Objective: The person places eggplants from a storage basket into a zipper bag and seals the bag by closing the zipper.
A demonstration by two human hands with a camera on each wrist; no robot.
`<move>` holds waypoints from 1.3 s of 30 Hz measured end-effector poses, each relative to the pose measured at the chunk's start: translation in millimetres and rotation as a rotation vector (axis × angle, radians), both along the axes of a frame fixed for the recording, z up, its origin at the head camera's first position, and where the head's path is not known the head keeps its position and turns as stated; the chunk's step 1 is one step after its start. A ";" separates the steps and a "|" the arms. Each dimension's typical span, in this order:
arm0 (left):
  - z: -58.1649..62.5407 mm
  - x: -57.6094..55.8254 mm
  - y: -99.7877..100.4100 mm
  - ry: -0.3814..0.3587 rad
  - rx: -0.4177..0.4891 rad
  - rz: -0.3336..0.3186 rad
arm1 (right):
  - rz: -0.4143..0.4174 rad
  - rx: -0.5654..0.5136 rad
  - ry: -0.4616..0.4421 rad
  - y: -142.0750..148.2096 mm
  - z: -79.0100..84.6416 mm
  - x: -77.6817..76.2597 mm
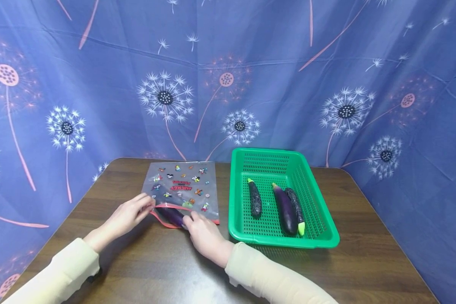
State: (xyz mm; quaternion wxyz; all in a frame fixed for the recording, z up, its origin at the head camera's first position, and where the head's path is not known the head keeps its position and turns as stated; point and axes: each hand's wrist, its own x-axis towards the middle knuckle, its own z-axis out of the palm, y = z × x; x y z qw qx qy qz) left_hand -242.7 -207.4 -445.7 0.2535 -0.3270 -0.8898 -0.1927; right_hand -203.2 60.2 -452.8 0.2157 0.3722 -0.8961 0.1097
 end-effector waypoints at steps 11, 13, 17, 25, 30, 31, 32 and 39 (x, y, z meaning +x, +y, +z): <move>1.2 -1.1 3.2 -0.015 0.011 -0.007 | 0.032 -0.018 0.039 -11.5 3.8 -4.6; 0.9 -1.3 3.8 -0.013 0.012 -0.005 | 0.030 -0.022 0.042 -14.0 3.8 -5.5; 0.9 -2.1 5.0 -0.002 0.008 -0.007 | 0.014 -0.017 0.037 -18.5 3.7 -8.4; 2.7 -4.8 6.7 0.002 0.015 -0.015 | -0.027 -0.022 0.046 -26.7 3.7 -15.7; 4.7 -4.7 8.9 -0.021 0.011 -0.010 | -0.041 -0.032 0.049 -31.4 3.1 -18.8; 5.1 -4.7 9.3 -0.024 0.011 -0.010 | -0.046 -0.030 0.051 -32.3 3.1 -19.5; 5.1 -5.0 9.4 -0.026 0.009 -0.010 | -0.051 -0.025 0.052 -33.0 3.0 -20.2; 5.6 -6.2 10.6 -0.026 0.011 -0.007 | -0.064 0.000 0.064 -36.7 -0.4 -24.1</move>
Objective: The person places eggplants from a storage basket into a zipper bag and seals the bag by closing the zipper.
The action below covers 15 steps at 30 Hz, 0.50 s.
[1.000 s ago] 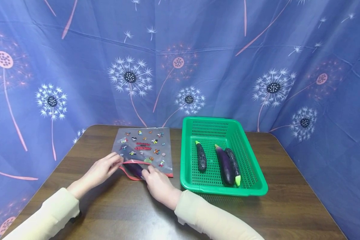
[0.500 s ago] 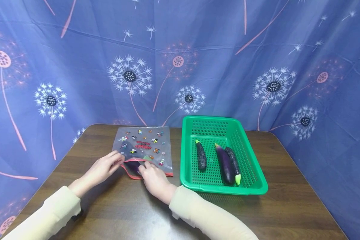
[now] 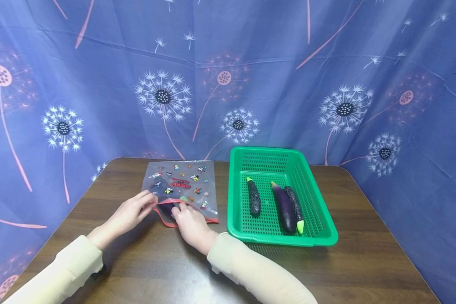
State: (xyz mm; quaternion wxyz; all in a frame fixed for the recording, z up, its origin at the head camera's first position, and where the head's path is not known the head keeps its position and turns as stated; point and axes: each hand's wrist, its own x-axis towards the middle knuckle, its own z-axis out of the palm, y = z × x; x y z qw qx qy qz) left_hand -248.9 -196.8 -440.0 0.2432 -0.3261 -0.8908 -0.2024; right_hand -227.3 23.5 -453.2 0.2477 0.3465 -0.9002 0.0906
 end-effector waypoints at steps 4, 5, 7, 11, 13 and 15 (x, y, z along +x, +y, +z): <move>-0.2 0.1 -0.1 0.005 0.009 -0.002 | -0.009 0.005 -0.006 -0.1 -3.1 -0.3; -0.1 0.2 -0.2 0.006 0.011 -0.002 | -0.012 0.006 -0.011 0.1 -3.4 0.0; -0.5 -0.1 -0.8 0.010 0.013 -0.003 | -0.021 0.011 -0.026 1.0 -3.8 1.0; -1.2 -0.8 -1.7 0.015 0.019 -0.005 | -0.025 0.025 -0.051 4.9 -1.8 3.8; -1.1 -0.3 -1.6 0.014 0.020 -0.007 | -0.014 0.020 -0.062 8.3 0.3 5.7; -0.9 0.2 -1.4 0.013 0.019 -0.009 | 0.003 -0.001 -0.085 12.5 2.3 7.8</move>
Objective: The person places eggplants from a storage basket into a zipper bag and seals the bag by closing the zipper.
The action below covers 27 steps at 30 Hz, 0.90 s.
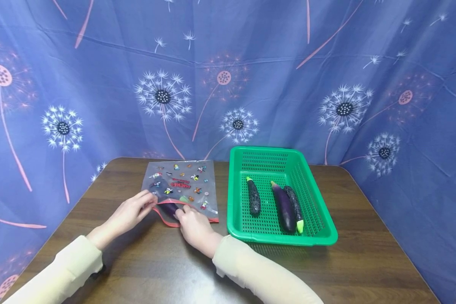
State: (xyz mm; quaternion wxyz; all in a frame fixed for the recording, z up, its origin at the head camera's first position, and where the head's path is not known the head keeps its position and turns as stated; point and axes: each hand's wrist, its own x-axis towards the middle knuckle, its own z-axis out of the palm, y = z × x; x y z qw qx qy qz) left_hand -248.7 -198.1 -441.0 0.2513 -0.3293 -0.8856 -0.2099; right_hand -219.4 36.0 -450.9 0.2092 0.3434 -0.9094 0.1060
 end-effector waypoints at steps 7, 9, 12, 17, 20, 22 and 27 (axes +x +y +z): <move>-2.0 -0.4 -1.8 0.006 -0.005 -0.003 | 0.006 -0.149 -0.171 11.4 -0.4 1.5; -3.0 -1.0 -2.5 0.010 -0.006 -0.003 | 0.002 -0.183 -0.211 12.4 -1.0 1.1; -3.7 -1.4 -2.9 0.013 -0.009 -0.003 | 0.000 -0.214 -0.240 12.1 -2.4 0.4; -3.5 -1.8 -3.3 0.018 -0.004 -0.008 | -0.001 -0.206 -0.260 7.8 -4.1 0.9; -2.9 -1.8 -3.4 0.014 -0.004 -0.009 | -0.007 -0.174 -0.250 4.6 -4.9 2.0; -2.3 -1.3 -3.3 0.007 -0.008 -0.009 | -0.013 -0.155 -0.228 2.6 -5.1 2.7; -2.1 -0.7 -3.1 -0.004 -0.010 -0.001 | -0.014 -0.131 -0.168 -1.8 -4.9 1.6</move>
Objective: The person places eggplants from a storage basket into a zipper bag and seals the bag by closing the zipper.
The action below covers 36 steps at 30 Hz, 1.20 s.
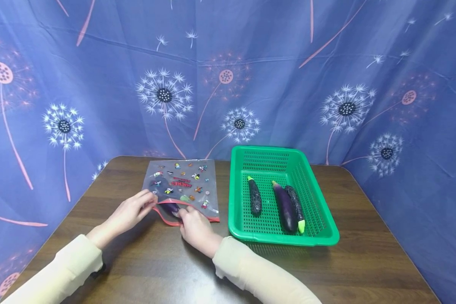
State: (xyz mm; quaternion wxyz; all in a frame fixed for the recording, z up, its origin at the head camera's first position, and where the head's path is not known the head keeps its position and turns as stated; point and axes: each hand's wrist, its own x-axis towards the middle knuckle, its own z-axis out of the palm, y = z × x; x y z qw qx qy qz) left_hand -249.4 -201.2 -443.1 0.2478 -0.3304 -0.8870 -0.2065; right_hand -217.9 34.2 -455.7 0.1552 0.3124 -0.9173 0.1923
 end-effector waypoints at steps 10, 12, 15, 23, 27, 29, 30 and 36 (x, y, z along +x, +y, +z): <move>0.3 -0.8 0.9 0.001 0.001 0.009 | -0.045 0.200 0.162 -9.3 1.4 -4.1; 1.1 -0.4 1.2 -0.002 0.001 0.010 | -0.058 0.259 0.204 -11.8 3.3 -3.8; 1.7 -0.4 1.2 -0.001 0.002 0.013 | -0.066 0.307 0.229 -15.7 5.7 -4.2; 1.9 -0.2 1.7 0.002 0.007 0.013 | -0.055 0.334 0.231 -23.6 8.2 -7.0; 1.7 -0.8 2.4 0.003 0.012 0.011 | -0.056 0.350 0.218 -25.3 8.7 -7.0; 1.6 -1.1 2.9 -0.001 0.013 0.011 | -0.057 0.353 0.205 -25.9 9.2 -6.8; 1.4 -1.4 3.1 -0.002 0.013 0.011 | -0.057 0.354 0.201 -26.4 9.1 -6.9; 0.0 -3.3 3.5 -0.003 0.014 0.004 | -0.077 0.378 0.191 -32.0 7.4 -9.7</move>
